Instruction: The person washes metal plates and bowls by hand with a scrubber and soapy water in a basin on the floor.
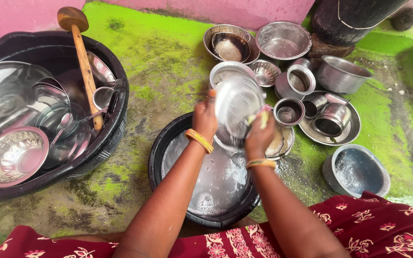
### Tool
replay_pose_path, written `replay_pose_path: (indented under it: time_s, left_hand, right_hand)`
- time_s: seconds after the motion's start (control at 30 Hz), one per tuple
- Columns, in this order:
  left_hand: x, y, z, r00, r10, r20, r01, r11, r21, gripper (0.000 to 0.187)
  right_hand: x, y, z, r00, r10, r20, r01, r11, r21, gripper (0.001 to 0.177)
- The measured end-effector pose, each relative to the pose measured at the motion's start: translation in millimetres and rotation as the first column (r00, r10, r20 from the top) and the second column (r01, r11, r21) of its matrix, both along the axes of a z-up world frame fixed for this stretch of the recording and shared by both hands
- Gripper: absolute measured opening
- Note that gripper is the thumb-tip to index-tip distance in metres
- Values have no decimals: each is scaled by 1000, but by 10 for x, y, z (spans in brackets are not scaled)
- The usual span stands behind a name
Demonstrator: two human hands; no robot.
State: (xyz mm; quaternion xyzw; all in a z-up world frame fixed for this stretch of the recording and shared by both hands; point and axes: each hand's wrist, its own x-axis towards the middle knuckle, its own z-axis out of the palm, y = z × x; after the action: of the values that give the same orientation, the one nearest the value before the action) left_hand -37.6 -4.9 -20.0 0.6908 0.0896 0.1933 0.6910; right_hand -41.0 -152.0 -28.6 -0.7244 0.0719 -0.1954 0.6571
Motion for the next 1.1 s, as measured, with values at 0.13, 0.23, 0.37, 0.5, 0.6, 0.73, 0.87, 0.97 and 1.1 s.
replay_pose_path:
  time_s: [0.13,0.23,0.37,0.5,0.6,0.73,0.87,0.97,1.1]
  left_hand:
    - [30,-37,56,921,378,92,-370,924,-97,74]
    - [45,-42,56,956,280,-88,-285,958,-43,76]
    - [-9,-100,1,991,-58,-120,69,993,94,75]
    - [-72,-105,-72,991,-104,-89,122,965,230,77]
    - [-45,-100,-103,989,-124,-82,138,972,193,78]
    - [-21,-144,-119,991,-101,-87,113,982,153,79]
    - [-68,-136,-130,969,-101,-225,162,949,270,85]
    - [-75,-120,-171,982,-110,-150,151,944,292,87]
    - [-16,-156,-221,975,-72,-208,132,948,290,89]
  right_hand:
    - [-414,361,-130,958,90,273,-48,987,-156,47]
    - [-565,404,56,842,278,463,21,839,-543,47]
    - [-295,255,297,780,368,507,-34,833,-553,39]
    - [-12,39,344,966,118,231,-145,984,100,34]
    - [-26,24,368,975,76,209,-99,990,101,33]
    - [-250,174,350,784,298,545,-46,903,-426,29]
    - [-13,72,261,874,180,451,-37,951,-307,29]
    - [142,-44,239,984,43,172,-66,989,129,26]
    - [-132,158,350,838,192,510,-35,953,-302,35]
